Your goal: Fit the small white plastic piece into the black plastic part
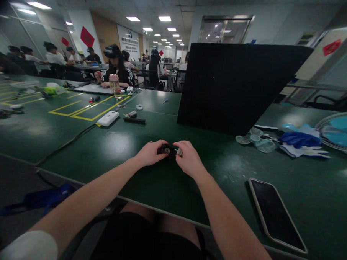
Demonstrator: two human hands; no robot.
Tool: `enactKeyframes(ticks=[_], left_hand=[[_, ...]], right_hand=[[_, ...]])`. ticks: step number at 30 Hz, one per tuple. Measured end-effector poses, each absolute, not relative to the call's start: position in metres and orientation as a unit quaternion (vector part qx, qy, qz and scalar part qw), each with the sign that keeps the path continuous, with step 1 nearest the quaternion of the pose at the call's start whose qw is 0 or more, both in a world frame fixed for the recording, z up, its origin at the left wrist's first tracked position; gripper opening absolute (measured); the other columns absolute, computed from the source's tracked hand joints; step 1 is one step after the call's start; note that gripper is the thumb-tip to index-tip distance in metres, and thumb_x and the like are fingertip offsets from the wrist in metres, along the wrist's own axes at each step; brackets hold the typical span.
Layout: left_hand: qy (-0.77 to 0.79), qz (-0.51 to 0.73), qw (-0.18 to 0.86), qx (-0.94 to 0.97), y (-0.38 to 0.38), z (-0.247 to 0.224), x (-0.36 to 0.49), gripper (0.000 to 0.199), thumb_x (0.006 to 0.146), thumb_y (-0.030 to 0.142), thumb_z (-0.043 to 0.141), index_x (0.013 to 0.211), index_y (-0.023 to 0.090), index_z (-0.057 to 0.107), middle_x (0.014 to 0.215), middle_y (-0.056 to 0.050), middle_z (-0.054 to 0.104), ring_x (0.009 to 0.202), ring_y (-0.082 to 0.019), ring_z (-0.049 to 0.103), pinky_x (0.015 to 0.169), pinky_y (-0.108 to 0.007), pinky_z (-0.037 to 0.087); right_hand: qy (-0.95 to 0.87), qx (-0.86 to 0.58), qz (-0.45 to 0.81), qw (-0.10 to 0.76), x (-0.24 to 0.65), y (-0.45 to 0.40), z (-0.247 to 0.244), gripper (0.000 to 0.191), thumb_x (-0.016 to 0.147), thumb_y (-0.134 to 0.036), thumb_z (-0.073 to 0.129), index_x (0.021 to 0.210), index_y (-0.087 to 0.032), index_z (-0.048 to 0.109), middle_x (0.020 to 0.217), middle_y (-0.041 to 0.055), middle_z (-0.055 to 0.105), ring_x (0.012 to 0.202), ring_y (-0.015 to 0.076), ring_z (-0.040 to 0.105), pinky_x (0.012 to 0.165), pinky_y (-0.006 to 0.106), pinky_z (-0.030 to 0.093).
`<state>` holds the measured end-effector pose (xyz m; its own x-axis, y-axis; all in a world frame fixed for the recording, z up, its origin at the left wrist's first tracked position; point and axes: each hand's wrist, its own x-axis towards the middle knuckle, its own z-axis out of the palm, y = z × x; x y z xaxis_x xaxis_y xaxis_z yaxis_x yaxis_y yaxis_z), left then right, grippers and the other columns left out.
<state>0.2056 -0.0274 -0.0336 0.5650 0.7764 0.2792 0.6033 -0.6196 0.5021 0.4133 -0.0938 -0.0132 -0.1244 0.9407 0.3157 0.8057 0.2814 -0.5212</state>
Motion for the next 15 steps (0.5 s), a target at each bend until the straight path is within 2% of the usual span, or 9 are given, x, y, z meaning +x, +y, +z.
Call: enactKeyframes(ticks=[5,10,15], left_hand=[[0.396,0.221,0.159,0.877,-0.0296,-0.0306,0.2047,0.047,0.086,0.041,0.064,0.129,0.027,0.053,0.121,-0.004,0.07,0.112,-0.027,0.066,0.113,-0.053,0.035],[0.402,0.217,0.166,0.874,-0.0295,-0.0308,0.2043,0.049,0.086,0.042,0.063,0.131,0.028,0.051,0.118,-0.004,0.071,0.112,-0.026,0.066,0.113,-0.054,0.035],[0.396,0.22,0.173,0.875,-0.0299,-0.0295,0.2048,0.047,0.087,0.041,0.063,0.13,0.028,0.051,0.117,-0.004,0.071,0.111,-0.025,0.066,0.112,-0.052,0.036]], right_hand=[[-0.77,-0.545,0.107,0.314,0.4142,-0.0914,-0.0181,0.05,0.077,-0.007,0.058,0.124,-0.024,0.062,0.133,0.0079,0.054,0.112,0.0234,0.06,0.096,0.041,0.052],[-0.758,-0.532,0.138,0.351,0.4135,-0.0936,-0.0157,0.042,0.084,-0.013,0.056,0.124,-0.026,0.062,0.129,0.0081,0.057,0.11,0.0232,0.061,0.088,0.04,0.058],[-0.758,-0.546,0.114,0.339,0.4108,-0.0946,-0.0144,0.03,0.088,-0.017,0.056,0.115,-0.023,0.067,0.114,0.0063,0.065,0.1,0.0211,0.065,0.085,0.039,0.058]])
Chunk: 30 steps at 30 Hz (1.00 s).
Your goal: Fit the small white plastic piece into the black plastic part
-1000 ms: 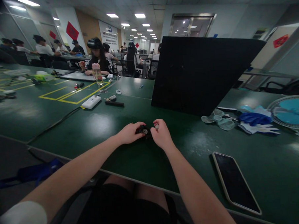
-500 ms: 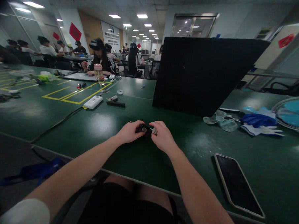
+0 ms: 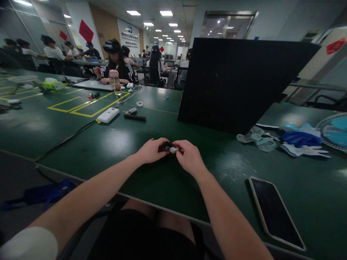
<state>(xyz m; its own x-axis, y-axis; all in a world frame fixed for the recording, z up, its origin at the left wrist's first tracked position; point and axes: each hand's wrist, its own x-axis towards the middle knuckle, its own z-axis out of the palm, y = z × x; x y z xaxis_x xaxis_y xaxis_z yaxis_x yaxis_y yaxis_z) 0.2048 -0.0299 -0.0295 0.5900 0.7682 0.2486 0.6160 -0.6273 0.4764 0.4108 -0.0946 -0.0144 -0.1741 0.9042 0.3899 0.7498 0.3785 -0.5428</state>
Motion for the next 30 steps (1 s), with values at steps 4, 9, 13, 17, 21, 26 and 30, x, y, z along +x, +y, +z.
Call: enactKeyframes(ticks=[4,9,13,17,21,26,30], left_hand=[[0.398,0.22,0.187,0.871,-0.03,-0.028,0.205,0.047,0.087,0.041,0.063,0.131,0.027,0.051,0.117,-0.004,0.071,0.106,-0.024,0.068,0.109,-0.049,0.04],[0.396,0.227,0.189,0.869,-0.03,-0.028,0.205,0.047,0.088,0.044,0.061,0.131,0.026,0.051,0.118,-0.005,0.071,0.107,-0.025,0.068,0.11,-0.049,0.04],[0.394,0.231,0.18,0.871,-0.029,-0.03,0.204,0.047,0.088,0.044,0.061,0.131,0.026,0.051,0.119,-0.005,0.071,0.108,-0.025,0.067,0.111,-0.051,0.039],[0.406,0.219,0.176,0.869,-0.028,-0.031,0.205,0.05,0.087,0.044,0.062,0.133,0.027,0.051,0.12,-0.005,0.071,0.108,-0.026,0.067,0.112,-0.052,0.038],[0.402,0.222,0.176,0.871,-0.028,-0.03,0.206,0.049,0.088,0.044,0.061,0.133,0.027,0.051,0.121,-0.005,0.07,0.11,-0.025,0.067,0.113,-0.052,0.037],[0.403,0.224,0.177,0.87,-0.029,-0.029,0.204,0.048,0.088,0.043,0.061,0.133,0.027,0.05,0.12,-0.005,0.071,0.11,-0.025,0.067,0.114,-0.053,0.036],[0.401,0.22,0.177,0.872,-0.03,-0.029,0.204,0.048,0.089,0.044,0.061,0.132,0.026,0.05,0.12,-0.005,0.07,0.11,-0.025,0.067,0.114,-0.053,0.035]], right_hand=[[-0.751,-0.562,0.085,0.336,0.409,-0.095,-0.013,0.027,0.089,-0.022,0.058,0.114,-0.022,0.068,0.11,0.0066,0.069,0.095,0.0205,0.066,0.08,0.037,0.058],[-0.726,-0.584,0.078,0.356,0.411,-0.095,-0.013,0.025,0.087,-0.03,0.062,0.109,-0.022,0.07,0.099,0.0047,0.073,0.081,0.0191,0.068,0.071,0.034,0.057],[-0.723,-0.592,0.076,0.347,0.411,-0.095,-0.012,0.025,0.087,-0.032,0.062,0.109,-0.024,0.071,0.098,0.0038,0.074,0.076,0.0181,0.069,0.067,0.033,0.055],[-0.684,-0.647,0.064,0.331,0.411,-0.094,-0.009,0.032,0.092,-0.047,0.056,0.109,-0.024,0.071,0.078,0.0018,0.073,0.061,0.0176,0.065,0.057,0.031,0.049],[-0.671,-0.67,0.062,0.311,0.412,-0.095,-0.004,0.04,0.094,-0.057,0.05,0.098,-0.023,0.072,0.074,0.0029,0.071,0.06,0.0179,0.063,0.055,0.031,0.045],[-0.745,-0.591,0.048,0.304,0.41,-0.098,-0.002,0.031,0.087,-0.04,0.064,0.112,-0.022,0.069,0.108,0.0067,0.07,0.074,0.0166,0.064,0.064,0.031,0.05],[-0.739,-0.606,0.063,0.287,0.409,-0.097,-0.005,0.023,0.092,-0.037,0.057,0.105,-0.025,0.07,0.092,0.0034,0.071,0.07,0.0166,0.063,0.061,0.03,0.048]])
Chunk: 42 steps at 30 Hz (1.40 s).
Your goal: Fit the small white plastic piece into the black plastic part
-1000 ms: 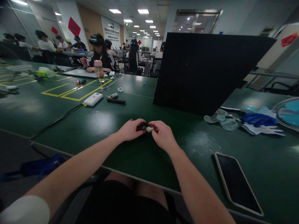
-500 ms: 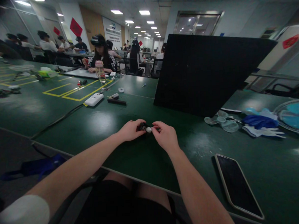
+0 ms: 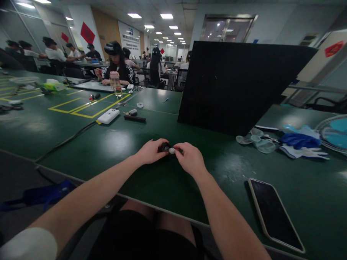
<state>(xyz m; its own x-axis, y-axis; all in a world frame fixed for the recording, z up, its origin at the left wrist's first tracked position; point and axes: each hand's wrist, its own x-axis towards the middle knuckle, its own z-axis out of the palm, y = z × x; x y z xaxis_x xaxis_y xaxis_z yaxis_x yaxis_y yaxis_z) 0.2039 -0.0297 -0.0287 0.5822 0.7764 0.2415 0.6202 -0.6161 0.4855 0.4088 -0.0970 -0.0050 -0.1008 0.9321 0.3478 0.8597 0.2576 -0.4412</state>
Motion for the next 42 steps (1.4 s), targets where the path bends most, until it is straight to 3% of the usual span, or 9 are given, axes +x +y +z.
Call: enactKeyframes(ticks=[3,5,10,13,15,19,22,29,42], left_hand=[[0.402,0.22,0.182,0.87,-0.03,-0.028,0.204,0.049,0.089,0.044,0.061,0.133,0.027,0.05,0.12,-0.005,0.07,0.11,-0.025,0.067,0.116,-0.055,0.033],[0.402,0.217,0.186,0.87,-0.03,-0.028,0.204,0.049,0.089,0.043,0.06,0.134,0.027,0.049,0.12,-0.005,0.07,0.11,-0.025,0.067,0.116,-0.056,0.032],[0.409,0.211,0.184,0.869,-0.03,-0.027,0.204,0.05,0.088,0.043,0.061,0.134,0.027,0.049,0.122,-0.005,0.07,0.114,-0.026,0.066,0.116,-0.054,0.032],[0.404,0.209,0.181,0.872,-0.03,-0.027,0.204,0.049,0.089,0.043,0.06,0.134,0.027,0.048,0.122,-0.005,0.07,0.113,-0.026,0.066,0.116,-0.057,0.031],[0.404,0.208,0.179,0.873,-0.03,-0.027,0.204,0.049,0.089,0.043,0.061,0.134,0.027,0.048,0.122,-0.005,0.069,0.114,-0.027,0.066,0.115,-0.059,0.031],[0.406,0.204,0.185,0.871,-0.03,-0.026,0.203,0.051,0.089,0.042,0.061,0.135,0.027,0.047,0.121,-0.005,0.07,0.113,-0.027,0.066,0.116,-0.06,0.028],[0.404,0.203,0.193,0.871,-0.03,-0.026,0.204,0.051,0.089,0.043,0.06,0.135,0.028,0.047,0.12,-0.004,0.07,0.112,-0.026,0.066,0.117,-0.059,0.027],[0.404,0.206,0.18,0.873,-0.029,-0.028,0.205,0.05,0.089,0.043,0.061,0.134,0.028,0.048,0.121,-0.004,0.07,0.113,-0.027,0.066,0.115,-0.059,0.03],[0.397,0.212,0.194,0.872,-0.03,-0.027,0.202,0.05,0.089,0.044,0.061,0.134,0.029,0.048,0.125,-0.004,0.068,0.116,-0.027,0.064,0.115,-0.06,0.029]], right_hand=[[-0.68,-0.664,0.083,0.301,0.409,-0.097,-0.002,0.037,0.097,-0.051,0.045,0.099,-0.024,0.071,0.075,0.0022,0.069,0.059,0.0163,0.06,0.052,0.029,0.043],[-0.666,-0.672,0.081,0.314,0.41,-0.098,0.001,0.041,0.095,-0.055,0.046,0.1,-0.022,0.071,0.077,0.0037,0.07,0.06,0.0167,0.06,0.052,0.029,0.044],[-0.723,-0.606,0.071,0.324,0.409,-0.099,-0.002,0.039,0.084,-0.04,0.064,0.12,-0.024,0.066,0.105,0.0063,0.071,0.072,0.0176,0.064,0.061,0.032,0.051],[-0.725,-0.608,0.089,0.311,0.41,-0.097,-0.005,0.037,0.088,-0.038,0.06,0.123,-0.025,0.065,0.098,0.0045,0.072,0.071,0.0178,0.064,0.062,0.032,0.05],[-0.692,-0.647,0.083,0.31,0.411,-0.096,-0.005,0.035,0.094,-0.045,0.053,0.117,-0.025,0.068,0.087,0.0035,0.072,0.068,0.0184,0.063,0.06,0.031,0.047],[-0.637,-0.69,0.049,0.339,0.413,-0.098,0.004,0.055,0.099,-0.061,0.033,0.1,-0.022,0.072,0.077,0.0054,0.07,0.067,0.0195,0.063,0.057,0.03,0.042],[-0.636,-0.694,0.067,0.33,0.412,-0.1,0.008,0.063,0.097,-0.068,0.03,0.09,-0.021,0.072,0.067,0.0047,0.066,0.058,0.0184,0.059,0.052,0.029,0.038],[-0.671,-0.683,0.061,0.284,0.41,-0.096,-0.005,0.047,0.091,-0.064,0.049,0.09,-0.024,0.074,0.067,0.0021,0.069,0.054,0.017,0.058,0.048,0.029,0.036],[-0.634,-0.722,0.06,0.272,0.418,-0.088,-0.007,0.042,0.088,-0.06,0.054,0.082,-0.024,0.075,0.07,0.0038,0.072,0.058,0.0191,0.062,0.05,0.03,0.039]])
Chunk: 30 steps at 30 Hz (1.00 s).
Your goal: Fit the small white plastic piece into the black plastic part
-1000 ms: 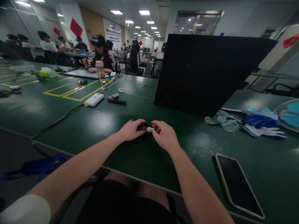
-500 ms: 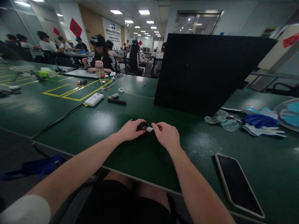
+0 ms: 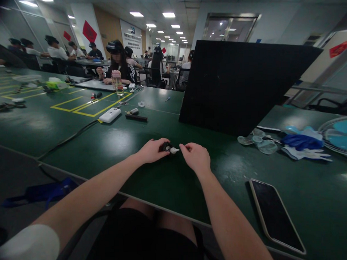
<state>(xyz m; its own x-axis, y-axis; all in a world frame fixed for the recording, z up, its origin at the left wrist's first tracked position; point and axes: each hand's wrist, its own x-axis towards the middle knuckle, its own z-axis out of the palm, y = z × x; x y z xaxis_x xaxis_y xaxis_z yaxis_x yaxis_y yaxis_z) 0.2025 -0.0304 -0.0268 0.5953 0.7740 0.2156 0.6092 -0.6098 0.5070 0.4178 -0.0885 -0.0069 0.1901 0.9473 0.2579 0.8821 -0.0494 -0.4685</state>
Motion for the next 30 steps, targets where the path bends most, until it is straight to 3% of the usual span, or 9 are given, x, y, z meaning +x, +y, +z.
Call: enactKeyframes(ticks=[5,10,14,16,19,24,27,30], left_hand=[[0.422,0.217,0.207,0.856,-0.026,-0.028,0.196,0.049,0.088,0.043,0.062,0.134,0.03,0.05,0.126,-0.004,0.067,0.119,-0.027,0.061,0.116,-0.062,0.027],[0.507,0.294,0.175,0.791,0.004,-0.031,0.135,0.048,0.083,0.039,0.068,0.127,0.023,0.059,0.134,-0.01,0.059,0.126,-0.026,0.055,0.11,-0.044,0.043],[0.588,0.309,0.146,0.733,0.021,-0.027,0.054,0.046,0.08,0.031,0.066,0.125,0.022,0.058,0.125,-0.008,0.064,0.117,-0.023,0.06,0.104,-0.04,0.048],[0.612,0.294,0.083,0.729,0.02,-0.022,0.019,0.048,0.078,0.024,0.064,0.126,0.024,0.057,0.127,-0.007,0.064,0.114,-0.023,0.061,0.102,-0.039,0.049],[0.592,0.235,-0.019,0.77,0.013,-0.013,-0.015,0.051,0.074,0.016,0.062,0.123,0.027,0.06,0.131,-0.006,0.061,0.118,-0.027,0.058,0.105,-0.04,0.046],[0.537,0.112,-0.078,0.833,0.007,-0.004,-0.034,0.054,0.071,0.012,0.061,0.122,0.031,0.063,0.14,-0.007,0.054,0.133,-0.032,0.045,0.116,-0.049,0.028],[0.538,0.152,-0.102,0.823,0.01,-0.011,-0.042,0.052,0.074,0.013,0.057,0.123,0.028,0.063,0.146,-0.007,0.048,0.136,-0.032,0.041,0.118,-0.05,0.026],[0.583,0.248,-0.106,0.766,0.019,-0.026,-0.053,0.051,0.073,0.016,0.058,0.123,0.024,0.062,0.144,-0.009,0.048,0.132,-0.032,0.046,0.115,-0.047,0.032]], right_hand=[[-0.628,-0.736,0.068,0.244,0.423,-0.083,-0.013,0.039,0.087,-0.059,0.057,0.081,-0.024,0.075,0.07,0.0036,0.071,0.059,0.0199,0.063,0.05,0.03,0.041],[-0.633,-0.723,0.111,0.254,0.433,-0.079,-0.018,0.038,0.086,-0.058,0.057,0.085,-0.024,0.074,0.07,0.0047,0.072,0.054,0.02,0.063,0.046,0.031,0.044],[-0.634,-0.72,0.144,0.242,0.438,-0.074,-0.022,0.035,0.086,-0.057,0.057,0.087,-0.026,0.074,0.073,0.0053,0.073,0.056,0.0216,0.064,0.046,0.032,0.046],[-0.637,-0.718,0.155,0.235,0.438,-0.072,-0.025,0.037,0.085,-0.059,0.057,0.09,-0.026,0.074,0.074,0.0061,0.073,0.058,0.0225,0.064,0.047,0.033,0.047],[-0.648,-0.709,0.165,0.225,0.439,-0.07,-0.026,0.037,0.085,-0.058,0.058,0.092,-0.026,0.074,0.075,0.0068,0.072,0.059,0.023,0.065,0.048,0.033,0.047],[-0.645,-0.714,0.173,0.209,0.44,-0.069,-0.026,0.037,0.085,-0.057,0.058,0.097,-0.026,0.074,0.079,0.0073,0.073,0.064,0.0239,0.066,0.05,0.033,0.049],[-0.642,-0.718,0.174,0.204,0.441,-0.069,-0.027,0.039,0.085,-0.057,0.057,0.099,-0.025,0.073,0.081,0.0078,0.073,0.065,0.0241,0.066,0.05,0.034,0.049],[-0.644,-0.719,0.177,0.194,0.441,-0.069,-0.027,0.041,0.087,-0.058,0.055,0.103,-0.024,0.072,0.082,0.0075,0.073,0.067,0.0235,0.066,0.052,0.033,0.05]])
